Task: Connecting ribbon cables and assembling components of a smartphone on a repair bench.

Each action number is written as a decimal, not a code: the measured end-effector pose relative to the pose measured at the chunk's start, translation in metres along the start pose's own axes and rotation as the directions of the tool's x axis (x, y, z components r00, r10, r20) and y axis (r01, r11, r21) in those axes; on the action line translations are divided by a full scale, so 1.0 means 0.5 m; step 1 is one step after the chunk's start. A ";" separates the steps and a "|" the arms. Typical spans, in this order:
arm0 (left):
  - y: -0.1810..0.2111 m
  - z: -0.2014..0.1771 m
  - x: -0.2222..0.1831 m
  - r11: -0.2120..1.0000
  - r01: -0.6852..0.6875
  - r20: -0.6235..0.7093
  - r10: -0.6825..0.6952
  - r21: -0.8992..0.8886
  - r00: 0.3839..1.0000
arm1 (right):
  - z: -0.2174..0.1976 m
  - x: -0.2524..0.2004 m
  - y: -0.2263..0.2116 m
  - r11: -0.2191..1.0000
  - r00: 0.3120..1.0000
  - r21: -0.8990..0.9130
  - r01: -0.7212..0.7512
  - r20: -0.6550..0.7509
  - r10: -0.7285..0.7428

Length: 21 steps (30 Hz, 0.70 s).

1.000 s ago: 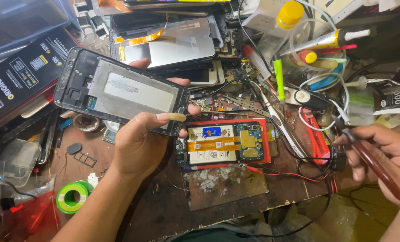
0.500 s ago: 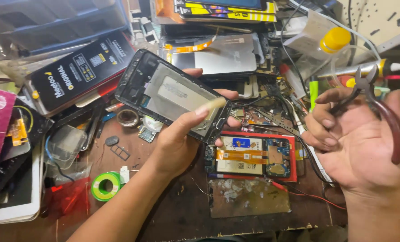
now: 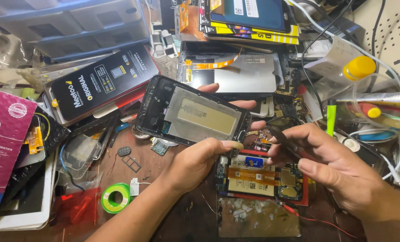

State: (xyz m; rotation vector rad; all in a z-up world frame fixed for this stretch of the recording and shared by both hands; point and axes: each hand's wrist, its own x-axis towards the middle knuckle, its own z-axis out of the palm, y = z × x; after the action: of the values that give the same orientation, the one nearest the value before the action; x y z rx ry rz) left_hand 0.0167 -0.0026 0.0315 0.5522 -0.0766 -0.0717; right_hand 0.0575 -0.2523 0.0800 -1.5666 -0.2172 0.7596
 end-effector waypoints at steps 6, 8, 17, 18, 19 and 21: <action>0.007 -0.003 -0.004 0.977 0.162 0.092 -0.176 0.142 0.980 | -0.021 0.013 -0.021 0.964 0.983 -0.208 -0.168 0.042 0.180; -0.017 -0.047 -0.018 0.886 0.252 -0.037 -0.258 0.389 0.965 | -0.027 0.010 -0.010 0.959 0.978 -0.200 -0.198 0.017 0.206; -0.010 -0.033 -0.014 0.791 0.092 0.040 -0.145 0.604 0.989 | -0.014 0.015 -0.030 0.939 0.989 -0.326 -0.106 0.063 0.133; -0.014 -0.041 -0.017 0.776 0.095 0.028 -0.143 0.624 0.989 | -0.015 0.017 -0.034 0.888 0.989 -0.451 -0.090 0.065 0.133; -0.009 -0.033 -0.013 0.776 0.094 0.028 -0.143 0.624 0.989 | -0.014 0.018 -0.035 0.888 0.989 -0.451 -0.089 0.065 0.133; 0.000 -0.018 -0.008 0.797 0.005 0.101 -0.083 0.604 0.991 | -0.013 0.019 -0.037 0.874 0.991 -0.483 -0.049 0.084 0.102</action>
State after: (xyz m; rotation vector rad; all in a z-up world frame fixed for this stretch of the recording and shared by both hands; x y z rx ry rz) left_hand 0.0135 0.0027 0.0237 1.1966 -0.2122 -0.1291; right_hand 0.0739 -0.2492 0.0941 -2.0163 -0.4538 0.8973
